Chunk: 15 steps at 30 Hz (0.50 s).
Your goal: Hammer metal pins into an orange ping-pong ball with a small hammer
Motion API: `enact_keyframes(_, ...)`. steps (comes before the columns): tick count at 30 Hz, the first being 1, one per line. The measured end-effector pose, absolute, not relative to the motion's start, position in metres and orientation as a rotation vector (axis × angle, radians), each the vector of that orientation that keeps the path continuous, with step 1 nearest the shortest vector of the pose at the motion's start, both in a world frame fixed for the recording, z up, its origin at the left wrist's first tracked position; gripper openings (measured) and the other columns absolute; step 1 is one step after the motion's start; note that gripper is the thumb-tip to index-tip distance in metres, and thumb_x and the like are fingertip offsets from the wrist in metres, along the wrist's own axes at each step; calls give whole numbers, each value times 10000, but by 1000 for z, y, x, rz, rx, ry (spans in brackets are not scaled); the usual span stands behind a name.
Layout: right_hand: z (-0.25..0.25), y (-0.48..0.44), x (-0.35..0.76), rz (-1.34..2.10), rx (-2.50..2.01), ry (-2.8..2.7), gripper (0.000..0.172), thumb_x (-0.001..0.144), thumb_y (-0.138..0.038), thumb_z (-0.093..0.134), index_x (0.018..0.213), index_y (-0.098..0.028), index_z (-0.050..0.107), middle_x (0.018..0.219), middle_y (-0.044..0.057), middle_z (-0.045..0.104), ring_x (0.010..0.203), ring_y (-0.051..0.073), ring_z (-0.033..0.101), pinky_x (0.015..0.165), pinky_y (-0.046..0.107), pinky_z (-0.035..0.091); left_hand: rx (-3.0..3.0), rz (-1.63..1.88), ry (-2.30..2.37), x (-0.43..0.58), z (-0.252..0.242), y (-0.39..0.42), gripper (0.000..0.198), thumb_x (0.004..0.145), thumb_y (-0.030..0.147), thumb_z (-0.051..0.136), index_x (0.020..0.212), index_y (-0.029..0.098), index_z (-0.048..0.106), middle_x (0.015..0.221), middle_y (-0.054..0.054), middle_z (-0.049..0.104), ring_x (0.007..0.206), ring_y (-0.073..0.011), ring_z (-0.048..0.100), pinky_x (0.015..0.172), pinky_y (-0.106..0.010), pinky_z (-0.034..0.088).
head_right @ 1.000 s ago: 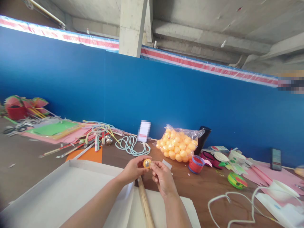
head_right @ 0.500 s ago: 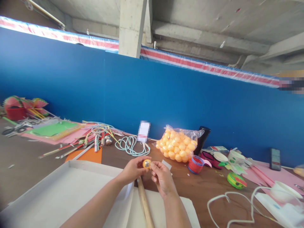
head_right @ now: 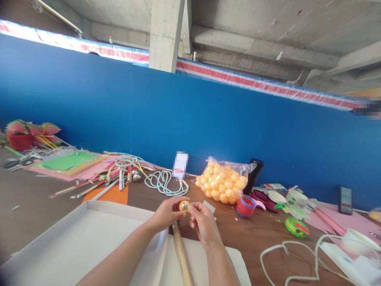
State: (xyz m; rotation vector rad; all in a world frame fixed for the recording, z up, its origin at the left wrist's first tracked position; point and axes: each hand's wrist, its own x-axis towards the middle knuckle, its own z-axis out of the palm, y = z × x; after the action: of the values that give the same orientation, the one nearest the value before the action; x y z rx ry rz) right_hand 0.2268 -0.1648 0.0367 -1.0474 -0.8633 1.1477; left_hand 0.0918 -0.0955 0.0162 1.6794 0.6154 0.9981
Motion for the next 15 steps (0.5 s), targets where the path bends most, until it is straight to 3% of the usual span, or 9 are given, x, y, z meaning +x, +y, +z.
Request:
enact_keyframes(8,38,-167,227,1172,-1101,-836,201,664,-323,725,703,-158,618,561,-46,477,501,53,404,482,182,440,1784,995,666,89,23,-101,485,605,137,627,1079,239,619,1018,-33,619,844,-175,561,759,-280,441)
enact_keyframes(15,38,-166,229,1186,-1136,-873,251,668,-353,714,711,-173,545,560,-55,486,456,45,357,389,147,329,1720,986,624,90,23,-100,465,607,134,634,1065,213,619,993,-32,626,823,-164,558,733,-263,441)
